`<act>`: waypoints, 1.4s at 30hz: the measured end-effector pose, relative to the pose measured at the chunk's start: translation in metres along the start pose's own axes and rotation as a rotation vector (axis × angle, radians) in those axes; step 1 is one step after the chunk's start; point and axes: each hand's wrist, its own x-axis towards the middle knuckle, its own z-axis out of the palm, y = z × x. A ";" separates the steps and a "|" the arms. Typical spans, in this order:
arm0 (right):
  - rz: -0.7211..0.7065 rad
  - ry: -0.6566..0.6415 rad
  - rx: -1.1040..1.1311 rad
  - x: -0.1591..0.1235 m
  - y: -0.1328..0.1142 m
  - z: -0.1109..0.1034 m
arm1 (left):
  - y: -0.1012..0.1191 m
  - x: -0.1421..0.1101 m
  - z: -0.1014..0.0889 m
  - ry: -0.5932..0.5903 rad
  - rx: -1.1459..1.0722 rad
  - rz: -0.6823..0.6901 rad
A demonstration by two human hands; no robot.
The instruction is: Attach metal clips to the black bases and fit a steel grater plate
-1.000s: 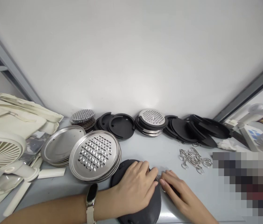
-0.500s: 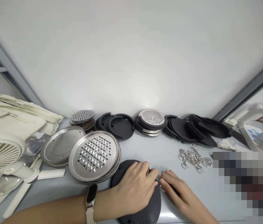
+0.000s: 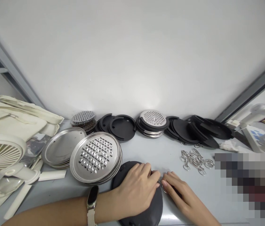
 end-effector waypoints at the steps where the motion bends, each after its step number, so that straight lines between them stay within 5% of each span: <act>1: 0.000 -0.001 0.001 0.000 0.000 0.000 | 0.000 0.000 0.000 -0.001 0.004 -0.001; 42: -0.009 -0.022 -0.010 0.001 0.000 -0.001 | -0.001 0.000 -0.001 -0.026 0.001 0.003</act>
